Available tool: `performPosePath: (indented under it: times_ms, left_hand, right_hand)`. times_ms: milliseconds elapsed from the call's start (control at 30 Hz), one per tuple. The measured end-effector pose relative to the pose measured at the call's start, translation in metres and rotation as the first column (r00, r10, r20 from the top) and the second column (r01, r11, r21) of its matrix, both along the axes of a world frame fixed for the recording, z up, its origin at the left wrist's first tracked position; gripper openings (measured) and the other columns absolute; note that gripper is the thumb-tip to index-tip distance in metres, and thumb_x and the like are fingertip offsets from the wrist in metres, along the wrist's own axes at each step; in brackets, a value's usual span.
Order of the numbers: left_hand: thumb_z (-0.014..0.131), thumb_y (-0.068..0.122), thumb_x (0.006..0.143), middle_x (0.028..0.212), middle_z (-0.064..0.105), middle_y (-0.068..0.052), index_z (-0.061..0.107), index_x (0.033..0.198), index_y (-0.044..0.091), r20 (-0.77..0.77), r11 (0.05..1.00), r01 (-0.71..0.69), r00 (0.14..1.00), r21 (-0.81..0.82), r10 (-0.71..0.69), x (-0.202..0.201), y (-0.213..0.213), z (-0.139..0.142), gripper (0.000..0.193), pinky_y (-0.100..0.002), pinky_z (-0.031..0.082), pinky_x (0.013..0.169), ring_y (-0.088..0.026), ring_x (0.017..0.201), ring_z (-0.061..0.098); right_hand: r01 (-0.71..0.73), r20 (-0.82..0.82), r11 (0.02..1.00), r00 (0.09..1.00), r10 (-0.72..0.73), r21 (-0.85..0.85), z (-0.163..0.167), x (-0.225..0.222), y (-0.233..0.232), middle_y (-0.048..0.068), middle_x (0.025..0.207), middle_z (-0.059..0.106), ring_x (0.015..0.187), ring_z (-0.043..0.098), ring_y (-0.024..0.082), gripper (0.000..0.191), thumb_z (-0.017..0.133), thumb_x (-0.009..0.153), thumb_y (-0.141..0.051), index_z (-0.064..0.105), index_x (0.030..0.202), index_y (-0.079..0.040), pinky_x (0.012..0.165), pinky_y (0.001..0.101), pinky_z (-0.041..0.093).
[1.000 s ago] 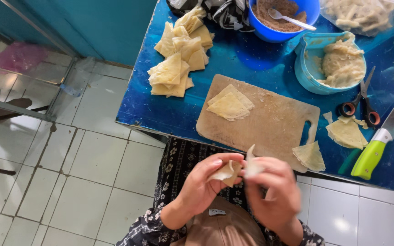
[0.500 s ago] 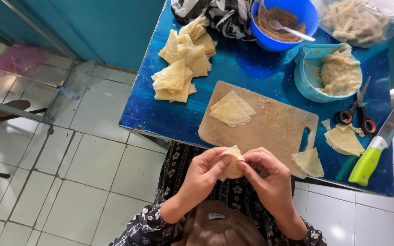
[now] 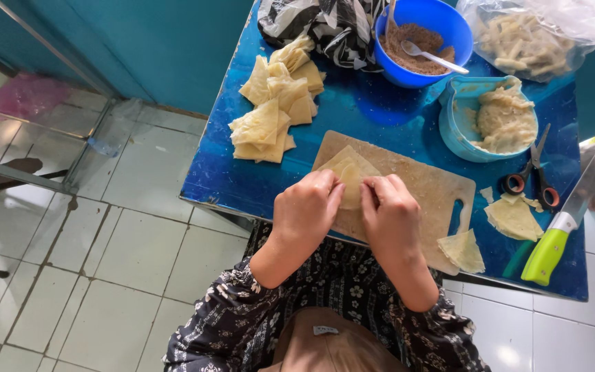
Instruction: The person presses a round of dough flat on a cutting board, cuts it with a knife, trims pieces with scissors, and folds the dough wrappers. They spoon brown filling from a blue bowl onto the wrappers and pinch the dough closed into filled parcels, setting finished pieces aside.
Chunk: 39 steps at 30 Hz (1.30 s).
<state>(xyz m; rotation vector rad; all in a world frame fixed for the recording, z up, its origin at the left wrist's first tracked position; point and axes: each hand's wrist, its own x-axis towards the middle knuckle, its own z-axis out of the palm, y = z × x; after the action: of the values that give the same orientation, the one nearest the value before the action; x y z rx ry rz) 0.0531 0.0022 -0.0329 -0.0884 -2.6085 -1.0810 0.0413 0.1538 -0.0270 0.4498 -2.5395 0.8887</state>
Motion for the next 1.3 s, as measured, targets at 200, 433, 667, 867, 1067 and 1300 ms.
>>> performPosePath:
  times_ms: [200,433,667,867,1067,1300]
  left_hand:
    - [0.068,0.027,0.095,0.097,0.074,-0.011,0.066,0.102,0.007,0.03,1.0,0.011,0.999,0.029,-0.012,-0.002,-0.007,-0.005,0.021,-0.042,0.057,0.065,-0.033,0.083,0.072]
    - [0.066,0.026,0.101,0.106,0.074,-0.017,0.065,0.119,0.005,-0.035,0.964,-0.01,0.999,0.265,0.021,0.011,-0.029,0.003,0.027,-0.039,0.057,0.08,-0.032,0.095,0.072]
    - [0.05,0.009,0.111,0.121,0.069,-0.016,0.053,0.138,-0.002,-0.121,-0.101,0.101,0.97,0.99,-0.212,0.02,-0.013,-0.005,0.029,-0.034,0.055,0.101,-0.021,0.118,0.068]
    - [0.046,0.015,0.11,0.136,0.066,-0.019,0.051,0.143,-0.001,-0.126,-0.377,-0.006,0.938,0.926,-0.324,0.036,0.004,-0.007,0.037,-0.028,0.049,0.103,-0.018,0.122,0.063]
    - [0.068,0.001,0.103,0.127,0.059,-0.016,0.055,0.145,-0.004,-0.052,0.133,0.094,0.955,0.987,-0.292,0.037,0.001,-0.021,0.044,-0.033,0.052,0.101,-0.02,0.114,0.061]
    - [0.068,0.005,0.103,0.141,0.063,-0.009,0.056,0.142,0.003,-0.233,0.595,0.28,0.96,0.754,-0.155,0.059,0.011,-0.022,0.041,-0.029,0.055,0.107,-0.017,0.129,0.062]
  right_hand:
    - [0.045,0.102,0.996,0.993,-0.052,0.075,-0.003,-0.006,-0.003,0.009,0.094,0.067,0.074,0.069,0.028,0.011,0.069,0.094,-0.014,0.071,0.101,-0.005,0.065,0.0403,0.053]
    - [0.016,0.045,0.992,0.999,-0.022,0.127,0.009,-0.006,-0.002,0.011,0.088,0.061,0.079,0.065,0.031,0.007,0.071,0.094,-0.013,0.074,0.093,-0.007,0.066,0.0412,0.05]
    - [-0.203,0.149,0.901,0.949,0.277,-0.382,0.005,0.019,-0.005,0.011,0.105,0.067,0.092,0.067,0.018,0.015,0.067,0.1,-0.006,0.071,0.113,0.001,0.077,0.03,0.054]
    - [-0.176,0.16,0.611,0.877,0.454,-0.772,-0.015,0.027,-0.01,0.008,0.115,0.065,0.104,0.065,0.012,0.017,0.071,0.096,0.001,0.063,0.111,0.004,0.086,0.0248,0.058]
    - [0.011,0.297,0.479,0.798,0.524,-0.878,-0.009,0.024,0.021,0.006,0.103,0.069,0.091,0.066,0.008,0.016,0.07,0.096,0.006,0.064,0.11,0.003,0.078,0.0224,0.055]
    - [0.03,0.347,0.691,0.88,0.324,-0.722,0.007,0.039,0.011,0.005,0.096,0.069,0.085,0.065,0.007,0.022,0.068,0.097,0.004,0.066,0.119,0.005,0.073,0.0208,0.053]
